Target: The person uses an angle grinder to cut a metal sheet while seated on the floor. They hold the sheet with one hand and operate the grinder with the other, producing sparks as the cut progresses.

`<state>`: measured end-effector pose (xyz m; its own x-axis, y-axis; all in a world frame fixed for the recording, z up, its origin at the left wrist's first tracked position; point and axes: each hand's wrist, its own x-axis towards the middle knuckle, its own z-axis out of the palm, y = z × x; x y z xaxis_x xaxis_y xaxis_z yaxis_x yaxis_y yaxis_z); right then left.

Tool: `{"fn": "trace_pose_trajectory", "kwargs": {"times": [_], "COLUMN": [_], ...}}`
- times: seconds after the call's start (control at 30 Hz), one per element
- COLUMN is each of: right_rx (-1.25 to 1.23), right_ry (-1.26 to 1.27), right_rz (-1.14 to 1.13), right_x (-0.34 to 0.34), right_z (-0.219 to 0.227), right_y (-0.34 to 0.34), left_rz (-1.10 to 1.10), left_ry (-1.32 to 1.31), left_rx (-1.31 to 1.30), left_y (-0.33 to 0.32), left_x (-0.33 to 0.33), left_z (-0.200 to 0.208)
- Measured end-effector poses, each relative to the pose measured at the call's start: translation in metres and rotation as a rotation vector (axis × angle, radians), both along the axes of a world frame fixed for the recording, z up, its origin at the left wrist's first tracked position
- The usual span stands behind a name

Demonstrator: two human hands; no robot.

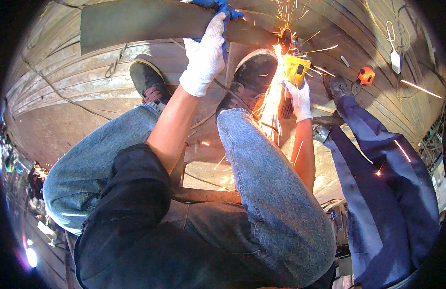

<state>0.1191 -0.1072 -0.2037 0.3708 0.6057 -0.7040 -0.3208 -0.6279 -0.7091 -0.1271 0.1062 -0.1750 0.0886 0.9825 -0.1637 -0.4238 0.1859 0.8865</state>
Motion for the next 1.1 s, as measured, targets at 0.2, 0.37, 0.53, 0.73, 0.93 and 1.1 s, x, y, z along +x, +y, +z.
{"fn": "trace_pose_trajectory", "kwargs": {"times": [0.2, 0.37, 0.53, 0.73, 0.93, 1.1], "right_rx": [-0.037, -0.016, -0.024, -0.022, 0.000, -0.034], "right_ry": [0.010, -0.043, -0.040, -0.039, 0.037, 0.034], "right_rz": [-0.010, 0.045, 0.012, 0.055, -0.075, -0.067], "right_x": [0.001, 0.001, -0.003, 0.001, 0.008, 0.017], "right_z": [0.000, 0.000, 0.001, 0.000, 0.005, 0.005], "right_y": [0.000, 0.001, 0.004, -0.004, -0.029, -0.034], "left_rz": [0.040, 0.038, 0.075, -0.054, -0.164, -0.157], "left_ry": [-0.037, -0.099, -0.155, 0.095, 0.501, 0.991], "left_rx": [0.027, 0.050, 0.033, 0.100, 0.225, 0.566], "left_y": [0.004, 0.006, 0.007, 0.002, -0.004, -0.006], "left_x": [0.014, 0.019, 0.018, 0.011, -0.009, -0.024], "left_z": [0.027, 0.035, 0.032, 0.032, 0.007, -0.009]}}
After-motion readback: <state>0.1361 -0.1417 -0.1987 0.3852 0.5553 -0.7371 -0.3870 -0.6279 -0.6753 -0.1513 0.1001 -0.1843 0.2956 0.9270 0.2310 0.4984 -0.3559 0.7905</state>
